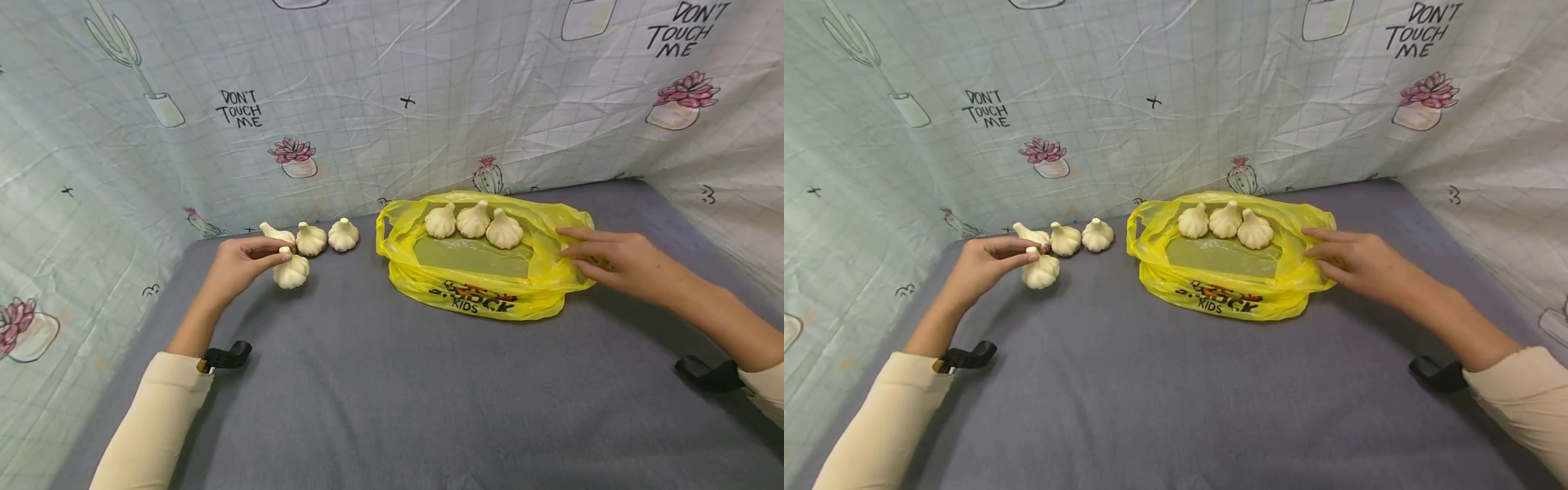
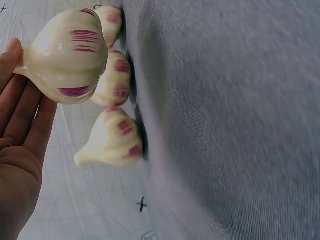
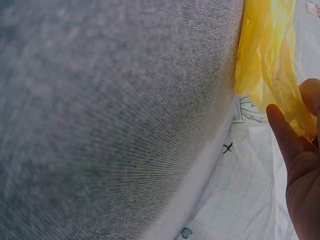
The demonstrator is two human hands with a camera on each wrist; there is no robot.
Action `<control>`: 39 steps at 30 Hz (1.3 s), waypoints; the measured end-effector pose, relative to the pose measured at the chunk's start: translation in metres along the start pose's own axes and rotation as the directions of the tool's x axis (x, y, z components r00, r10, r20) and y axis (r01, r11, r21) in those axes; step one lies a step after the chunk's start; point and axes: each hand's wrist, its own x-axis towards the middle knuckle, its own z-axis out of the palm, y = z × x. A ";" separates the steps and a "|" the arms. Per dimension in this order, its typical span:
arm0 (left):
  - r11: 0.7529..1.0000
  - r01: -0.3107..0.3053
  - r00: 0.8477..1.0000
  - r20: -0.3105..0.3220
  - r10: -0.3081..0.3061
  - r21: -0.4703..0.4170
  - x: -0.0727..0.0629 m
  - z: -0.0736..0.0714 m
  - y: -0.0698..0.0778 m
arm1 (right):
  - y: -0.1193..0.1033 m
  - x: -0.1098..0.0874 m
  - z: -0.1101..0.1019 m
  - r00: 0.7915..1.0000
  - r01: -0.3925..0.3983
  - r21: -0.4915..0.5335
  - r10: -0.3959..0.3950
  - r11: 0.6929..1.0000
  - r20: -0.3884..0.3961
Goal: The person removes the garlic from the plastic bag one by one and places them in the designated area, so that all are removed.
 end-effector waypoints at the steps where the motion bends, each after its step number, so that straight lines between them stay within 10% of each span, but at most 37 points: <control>1: 1.000 -0.003 1.000 -0.001 0.003 0.001 -0.001 -0.001 -0.001 | -0.001 0.000 -0.001 1.000 -0.008 0.000 0.008 1.000 0.001; 39: 0.997 0.041 0.998 -0.043 -0.038 0.070 -0.016 -0.009 -0.038 | 0.000 0.000 -0.006 0.972 -0.237 0.080 0.236 0.968 0.013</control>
